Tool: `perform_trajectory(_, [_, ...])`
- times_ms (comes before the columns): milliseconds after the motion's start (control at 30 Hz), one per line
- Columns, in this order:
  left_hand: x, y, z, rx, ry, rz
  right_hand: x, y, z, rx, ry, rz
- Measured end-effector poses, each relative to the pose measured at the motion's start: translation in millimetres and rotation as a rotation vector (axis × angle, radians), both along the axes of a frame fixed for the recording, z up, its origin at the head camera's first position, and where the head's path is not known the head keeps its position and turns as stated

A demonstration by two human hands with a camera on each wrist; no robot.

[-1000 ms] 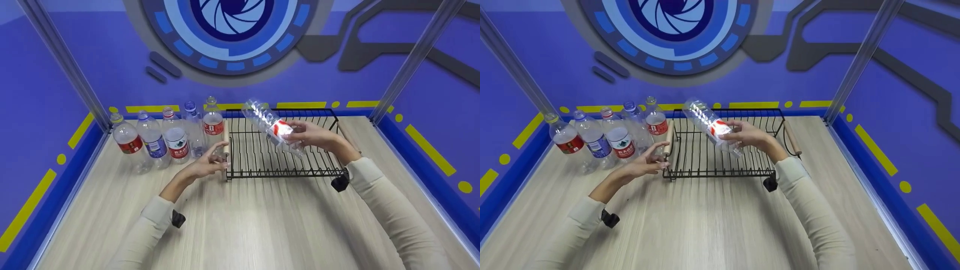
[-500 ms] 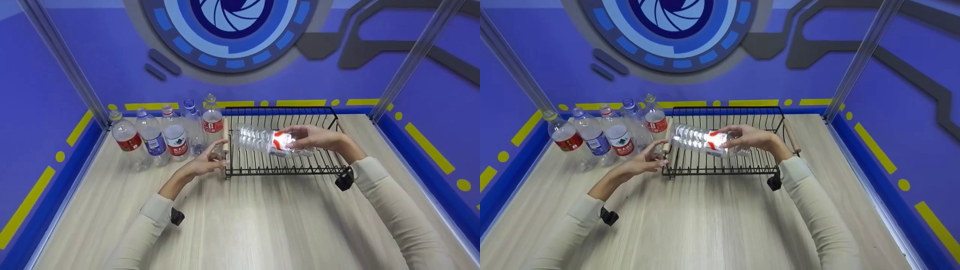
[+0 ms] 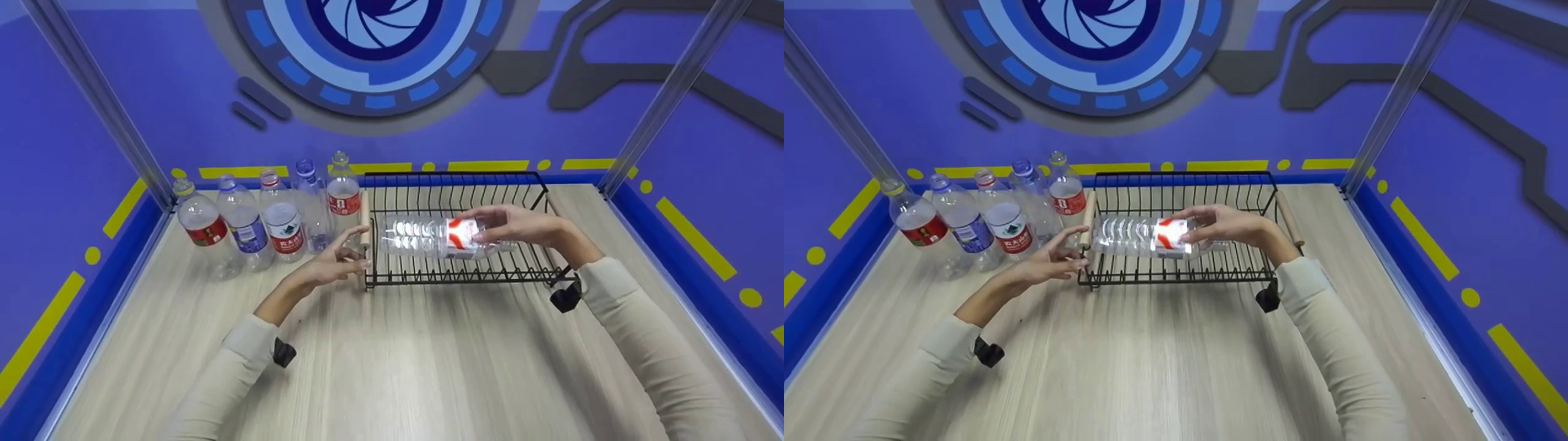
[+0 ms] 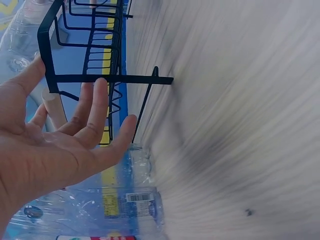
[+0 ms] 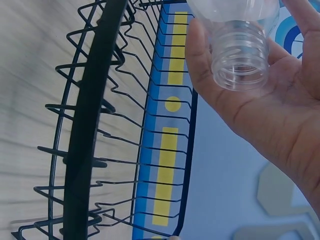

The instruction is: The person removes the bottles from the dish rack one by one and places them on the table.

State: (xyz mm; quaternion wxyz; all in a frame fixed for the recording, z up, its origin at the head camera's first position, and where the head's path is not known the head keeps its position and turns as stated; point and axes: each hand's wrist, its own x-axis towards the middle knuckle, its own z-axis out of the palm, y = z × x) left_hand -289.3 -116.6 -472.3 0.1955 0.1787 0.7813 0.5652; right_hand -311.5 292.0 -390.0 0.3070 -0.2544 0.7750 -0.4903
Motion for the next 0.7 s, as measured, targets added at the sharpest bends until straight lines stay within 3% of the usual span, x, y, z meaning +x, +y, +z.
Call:
perform_trajectory(367, [6.6,1.8,5.2,-0.045,0.061,0.023,11.2,9,2.0,0.043,0.012,-0.046])
perform_trajectory(467, [9.3,3.5,9.5,-0.076,0.126,0.056,14.0,12,2.3,0.054,0.019,-0.059])
perform_trajectory(700, [20.6,9.0,15.8,-0.189,0.321,0.204,17.3,14,0.1,0.054,0.017,-0.053])
